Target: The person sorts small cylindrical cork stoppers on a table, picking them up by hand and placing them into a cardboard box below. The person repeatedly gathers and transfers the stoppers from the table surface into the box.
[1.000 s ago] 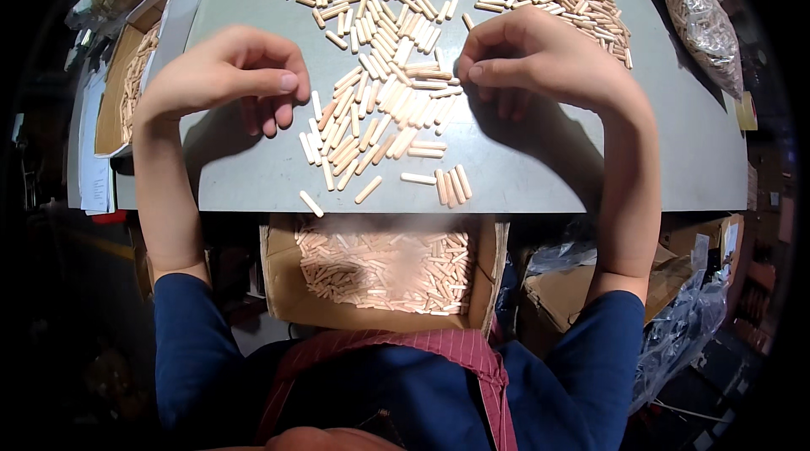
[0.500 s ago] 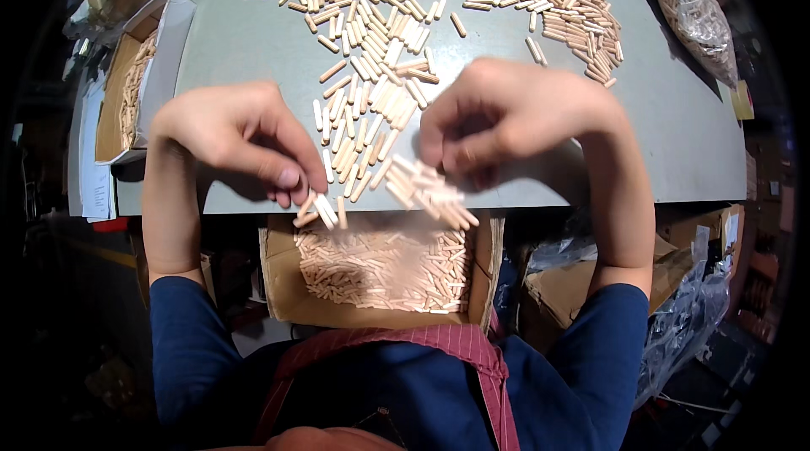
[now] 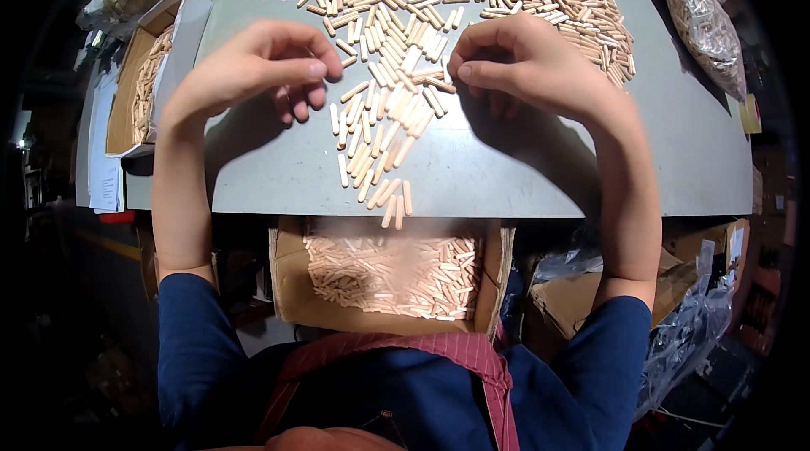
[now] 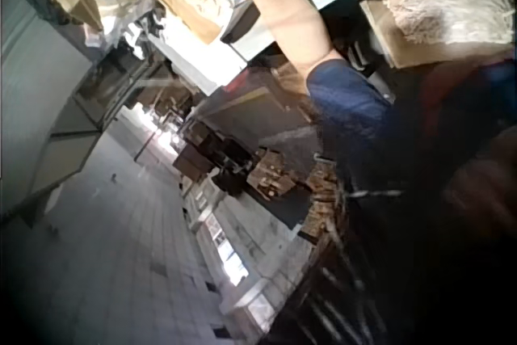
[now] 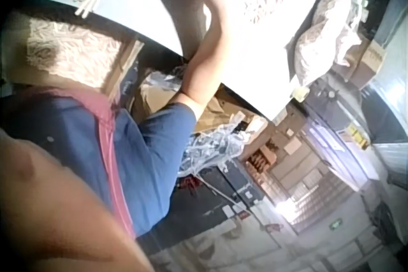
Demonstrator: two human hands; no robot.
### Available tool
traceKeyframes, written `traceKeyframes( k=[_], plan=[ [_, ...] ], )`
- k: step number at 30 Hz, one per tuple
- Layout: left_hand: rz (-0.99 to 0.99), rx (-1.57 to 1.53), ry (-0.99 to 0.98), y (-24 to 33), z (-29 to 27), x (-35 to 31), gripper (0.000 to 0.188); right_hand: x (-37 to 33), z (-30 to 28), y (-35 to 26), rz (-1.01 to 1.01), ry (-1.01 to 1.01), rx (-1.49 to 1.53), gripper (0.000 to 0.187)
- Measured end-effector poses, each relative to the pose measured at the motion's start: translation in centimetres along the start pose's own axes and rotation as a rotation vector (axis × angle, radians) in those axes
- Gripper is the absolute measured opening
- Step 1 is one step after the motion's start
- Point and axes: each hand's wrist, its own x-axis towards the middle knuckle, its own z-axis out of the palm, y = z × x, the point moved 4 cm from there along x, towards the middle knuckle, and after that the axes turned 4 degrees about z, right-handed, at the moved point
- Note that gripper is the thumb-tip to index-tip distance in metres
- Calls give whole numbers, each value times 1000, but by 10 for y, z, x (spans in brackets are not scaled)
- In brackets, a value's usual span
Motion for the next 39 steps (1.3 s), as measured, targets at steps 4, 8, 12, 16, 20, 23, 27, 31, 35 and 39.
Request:
traceKeyframes(
  k=[4,8,12,16,20,23,27,31,35,39],
  plan=[
    [-31,-115,-149,1,26,4,28,-1,17,-6,-21,-129,64,20],
    [-42,-161,-203,7,30,-4,29,-4,15,-11,-50,-173,124,23],
    [-102,-15,-20,7,3,-9,25,-5,-1,-7,-34,-20,73,22],
    [-216,109,-134,6,3,-12,29,-5,0,-1,30,-156,0,20],
    [-247,-50,-297,8,22,-17,25,-15,10,-9,63,-421,50,18],
    [-172,-79,-503,12,34,-22,29,-18,25,-8,-50,-643,60,23],
    [109,65,-740,19,37,-17,35,-23,28,-12,-278,-805,-71,27],
    [-107,-18,-434,13,17,-18,33,-13,7,-8,-31,-412,43,27],
    [-28,-132,-204,3,19,0,39,-6,6,-5,20,-197,123,25],
    [-19,-250,-267,5,39,-2,42,-8,27,-11,-12,-299,144,25]
  ],
)
